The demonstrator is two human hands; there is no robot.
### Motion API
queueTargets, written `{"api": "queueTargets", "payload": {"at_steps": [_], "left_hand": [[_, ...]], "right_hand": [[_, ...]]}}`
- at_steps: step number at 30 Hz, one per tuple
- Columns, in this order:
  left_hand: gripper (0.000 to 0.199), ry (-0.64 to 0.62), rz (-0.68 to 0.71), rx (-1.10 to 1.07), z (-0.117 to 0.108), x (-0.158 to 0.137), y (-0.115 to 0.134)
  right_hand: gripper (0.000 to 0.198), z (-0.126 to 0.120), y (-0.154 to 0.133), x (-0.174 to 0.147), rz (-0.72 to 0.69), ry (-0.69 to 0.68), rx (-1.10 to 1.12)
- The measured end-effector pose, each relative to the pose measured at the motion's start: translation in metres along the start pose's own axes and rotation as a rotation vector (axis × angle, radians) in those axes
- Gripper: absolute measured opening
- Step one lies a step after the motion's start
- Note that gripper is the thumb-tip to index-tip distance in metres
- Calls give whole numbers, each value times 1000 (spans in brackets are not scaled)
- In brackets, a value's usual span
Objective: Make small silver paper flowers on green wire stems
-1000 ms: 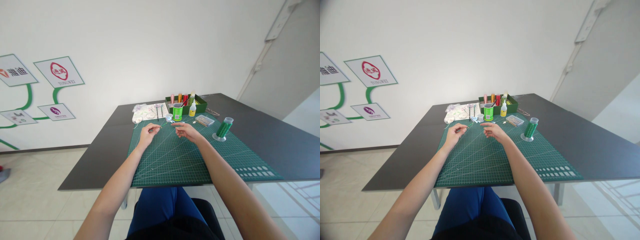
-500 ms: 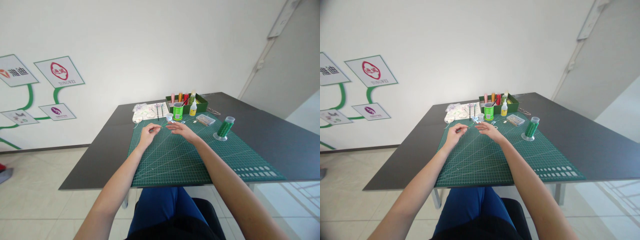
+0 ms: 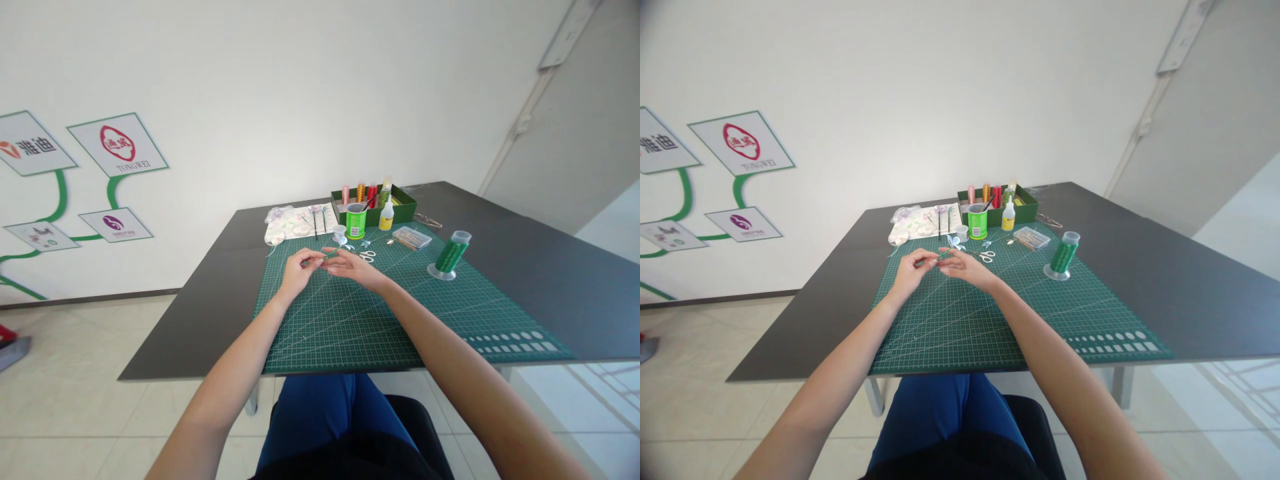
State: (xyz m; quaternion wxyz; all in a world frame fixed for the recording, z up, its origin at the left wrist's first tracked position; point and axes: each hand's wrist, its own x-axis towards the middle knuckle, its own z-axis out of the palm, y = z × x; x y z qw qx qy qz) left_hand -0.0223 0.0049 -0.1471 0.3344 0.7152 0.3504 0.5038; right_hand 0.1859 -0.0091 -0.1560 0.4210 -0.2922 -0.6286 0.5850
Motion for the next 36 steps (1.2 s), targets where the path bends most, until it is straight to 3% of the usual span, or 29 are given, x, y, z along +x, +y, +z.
{"api": "queueTargets", "payload": {"at_steps": [5,14,28,36], "left_hand": [[14,-7,4,-13,3,-1,-3],[12,-16,-4,-43,6,-3,-2],[17,-23,-4,-33,7,-2,-3],[18,-4,11,-14,5,-1,-9]], "right_hand": [[72,7,3,1,16,-13,58],[64,14,2,4,-23,66,-47],[56,15,4,5,-12,89,24],[49,13,4,6,4,118,-42]]}}
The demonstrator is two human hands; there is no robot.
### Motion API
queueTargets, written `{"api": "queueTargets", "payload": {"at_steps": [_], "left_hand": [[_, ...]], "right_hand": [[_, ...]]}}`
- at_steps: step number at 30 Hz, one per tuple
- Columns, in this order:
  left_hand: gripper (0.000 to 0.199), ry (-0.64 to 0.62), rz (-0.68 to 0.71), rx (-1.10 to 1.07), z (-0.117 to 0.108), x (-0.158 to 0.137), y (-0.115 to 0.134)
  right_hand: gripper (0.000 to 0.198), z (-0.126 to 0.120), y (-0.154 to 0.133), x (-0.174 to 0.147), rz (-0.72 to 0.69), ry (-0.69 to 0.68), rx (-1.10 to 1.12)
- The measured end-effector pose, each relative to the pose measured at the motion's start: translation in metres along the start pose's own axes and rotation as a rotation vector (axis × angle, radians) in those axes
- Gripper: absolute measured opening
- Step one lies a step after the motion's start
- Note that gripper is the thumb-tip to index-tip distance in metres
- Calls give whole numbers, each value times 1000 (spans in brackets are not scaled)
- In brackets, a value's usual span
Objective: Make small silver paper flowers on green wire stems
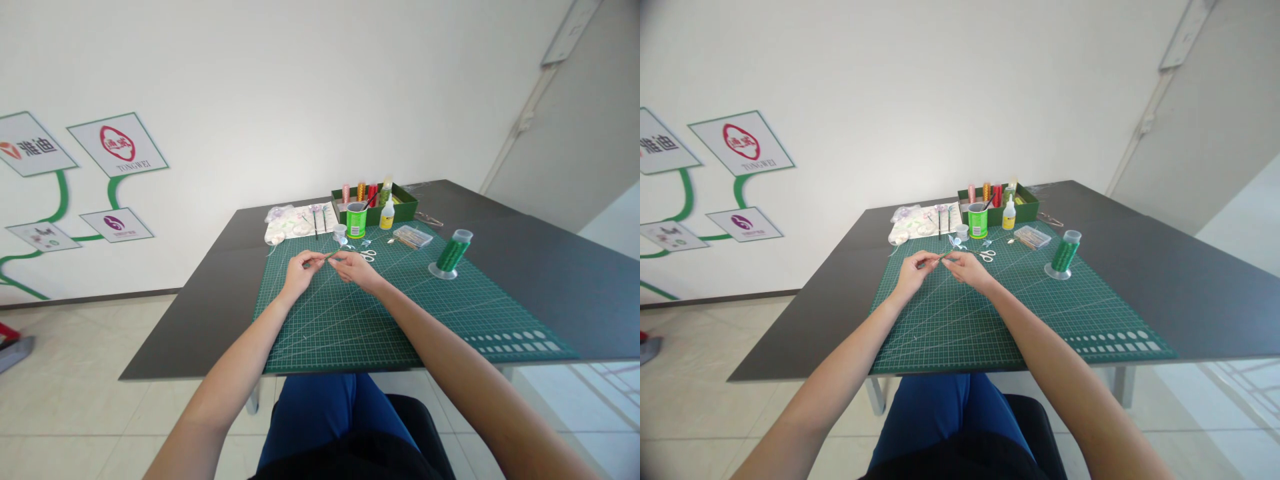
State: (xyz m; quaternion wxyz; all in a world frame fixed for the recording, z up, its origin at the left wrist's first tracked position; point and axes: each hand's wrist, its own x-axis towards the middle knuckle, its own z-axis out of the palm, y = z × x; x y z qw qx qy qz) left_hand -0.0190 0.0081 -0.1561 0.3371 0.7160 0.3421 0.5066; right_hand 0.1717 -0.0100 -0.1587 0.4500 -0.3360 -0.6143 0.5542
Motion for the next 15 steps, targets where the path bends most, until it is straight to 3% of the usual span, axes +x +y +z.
{"api": "queueTargets", "payload": {"at_steps": [15], "left_hand": [[16,-7,-34,4,0,0,-1]], "right_hand": [[47,-4,4,3,14,21,-59]]}}
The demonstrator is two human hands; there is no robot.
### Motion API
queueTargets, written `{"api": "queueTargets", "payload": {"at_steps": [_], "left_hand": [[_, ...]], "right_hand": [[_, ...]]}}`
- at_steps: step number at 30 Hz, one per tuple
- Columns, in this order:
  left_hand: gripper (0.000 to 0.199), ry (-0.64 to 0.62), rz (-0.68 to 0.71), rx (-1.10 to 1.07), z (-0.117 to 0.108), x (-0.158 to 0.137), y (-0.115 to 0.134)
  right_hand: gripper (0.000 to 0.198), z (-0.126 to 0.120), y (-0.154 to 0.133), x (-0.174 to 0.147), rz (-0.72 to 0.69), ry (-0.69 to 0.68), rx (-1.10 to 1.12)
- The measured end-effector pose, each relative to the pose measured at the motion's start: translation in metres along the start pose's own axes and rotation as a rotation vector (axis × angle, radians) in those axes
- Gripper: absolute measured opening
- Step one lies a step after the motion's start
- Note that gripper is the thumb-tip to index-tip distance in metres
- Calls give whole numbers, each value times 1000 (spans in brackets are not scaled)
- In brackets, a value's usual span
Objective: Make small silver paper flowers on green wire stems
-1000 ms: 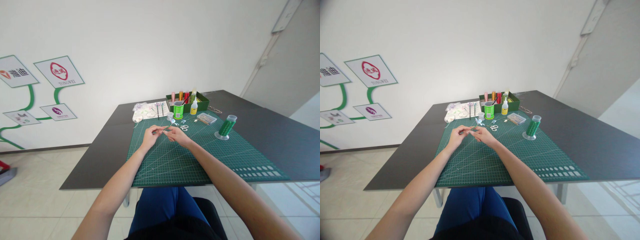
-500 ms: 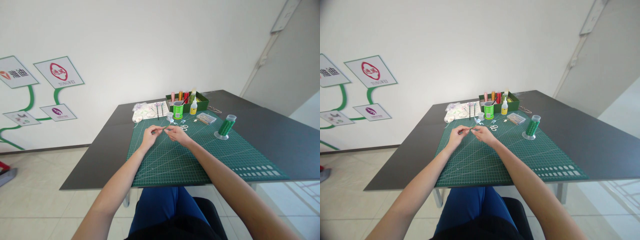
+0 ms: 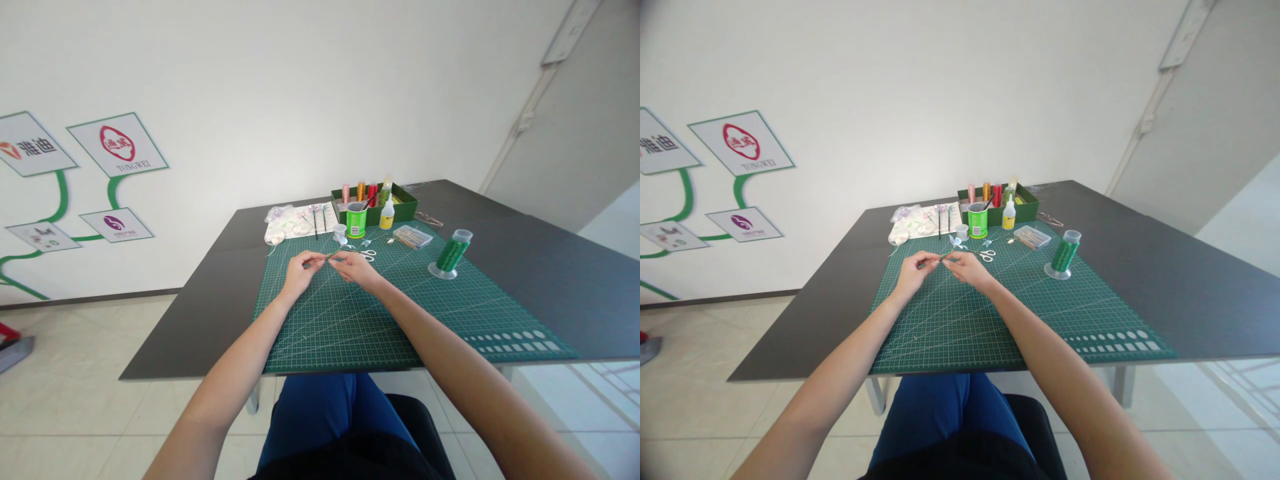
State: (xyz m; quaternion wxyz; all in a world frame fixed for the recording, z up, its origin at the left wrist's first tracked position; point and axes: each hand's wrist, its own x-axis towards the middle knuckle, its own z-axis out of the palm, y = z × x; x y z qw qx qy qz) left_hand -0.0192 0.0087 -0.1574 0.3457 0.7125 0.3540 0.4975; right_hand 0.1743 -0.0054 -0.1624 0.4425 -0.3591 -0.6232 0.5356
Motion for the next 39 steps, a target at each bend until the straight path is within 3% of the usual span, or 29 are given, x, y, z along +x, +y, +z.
{"api": "queueTargets", "payload": {"at_steps": [39], "left_hand": [[16,-2,-31,13,-1,-1,0]], "right_hand": [[50,-4,-9,-3,-3,1,-115]]}}
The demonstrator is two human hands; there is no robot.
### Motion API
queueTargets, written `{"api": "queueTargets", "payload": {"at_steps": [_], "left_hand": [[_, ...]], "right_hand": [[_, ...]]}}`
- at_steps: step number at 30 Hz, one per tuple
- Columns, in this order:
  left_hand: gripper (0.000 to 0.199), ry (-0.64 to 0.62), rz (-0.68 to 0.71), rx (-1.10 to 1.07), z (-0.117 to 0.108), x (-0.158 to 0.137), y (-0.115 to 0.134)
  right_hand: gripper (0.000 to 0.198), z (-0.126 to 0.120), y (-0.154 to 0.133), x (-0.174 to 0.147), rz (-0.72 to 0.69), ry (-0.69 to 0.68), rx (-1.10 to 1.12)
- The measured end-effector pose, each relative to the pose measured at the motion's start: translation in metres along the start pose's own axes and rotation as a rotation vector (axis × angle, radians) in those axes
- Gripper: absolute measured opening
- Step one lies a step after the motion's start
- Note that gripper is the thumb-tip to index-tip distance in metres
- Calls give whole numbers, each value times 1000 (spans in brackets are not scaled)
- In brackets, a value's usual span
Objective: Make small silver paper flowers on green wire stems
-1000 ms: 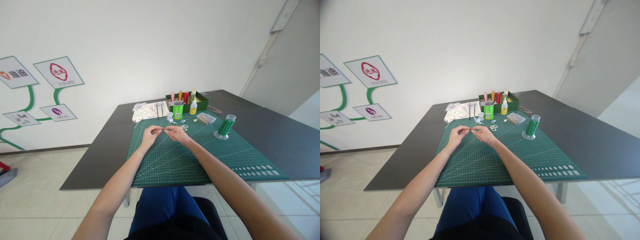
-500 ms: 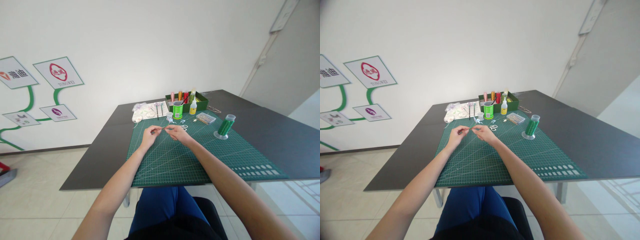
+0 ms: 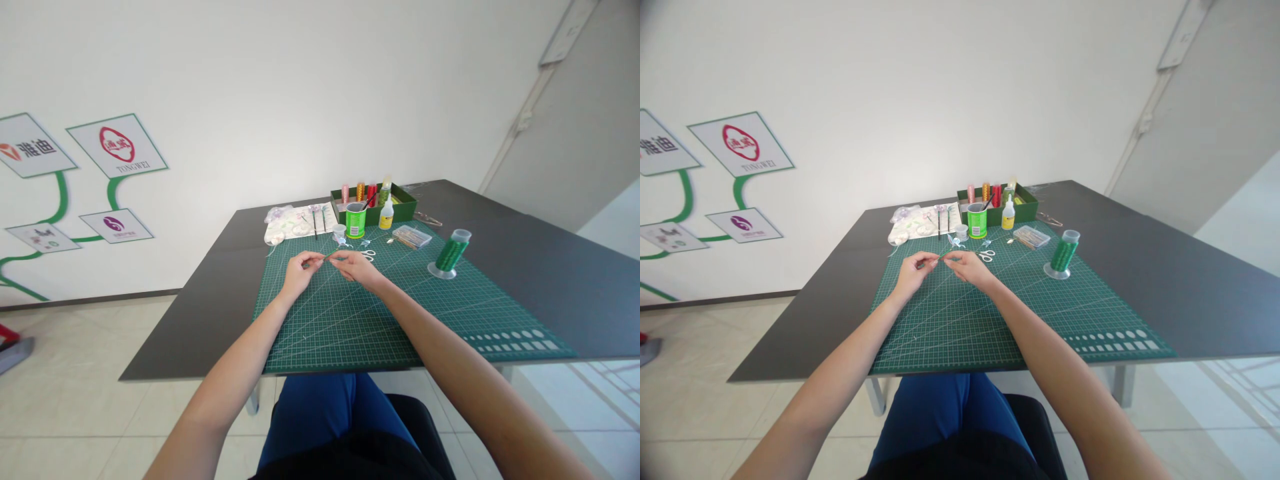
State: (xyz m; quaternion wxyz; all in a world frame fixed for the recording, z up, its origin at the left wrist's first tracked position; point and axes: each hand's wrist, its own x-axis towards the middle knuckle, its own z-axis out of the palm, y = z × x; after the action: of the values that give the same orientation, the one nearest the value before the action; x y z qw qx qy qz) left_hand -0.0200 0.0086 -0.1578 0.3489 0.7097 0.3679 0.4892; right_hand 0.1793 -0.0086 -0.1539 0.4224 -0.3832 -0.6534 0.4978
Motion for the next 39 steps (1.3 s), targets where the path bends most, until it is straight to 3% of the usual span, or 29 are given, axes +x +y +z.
{"api": "queueTargets", "payload": {"at_steps": [17,28,39], "left_hand": [[11,-55,92,145,6,-6,8],[11,-6,44,97,2,-2,5],[13,37,48,115,0,-1,2]], "right_hand": [[46,1,4,1,26,-70,-193],[47,0,7,2,-9,-125,-78],[52,-1,2,0,-24,-129,-121]]}}
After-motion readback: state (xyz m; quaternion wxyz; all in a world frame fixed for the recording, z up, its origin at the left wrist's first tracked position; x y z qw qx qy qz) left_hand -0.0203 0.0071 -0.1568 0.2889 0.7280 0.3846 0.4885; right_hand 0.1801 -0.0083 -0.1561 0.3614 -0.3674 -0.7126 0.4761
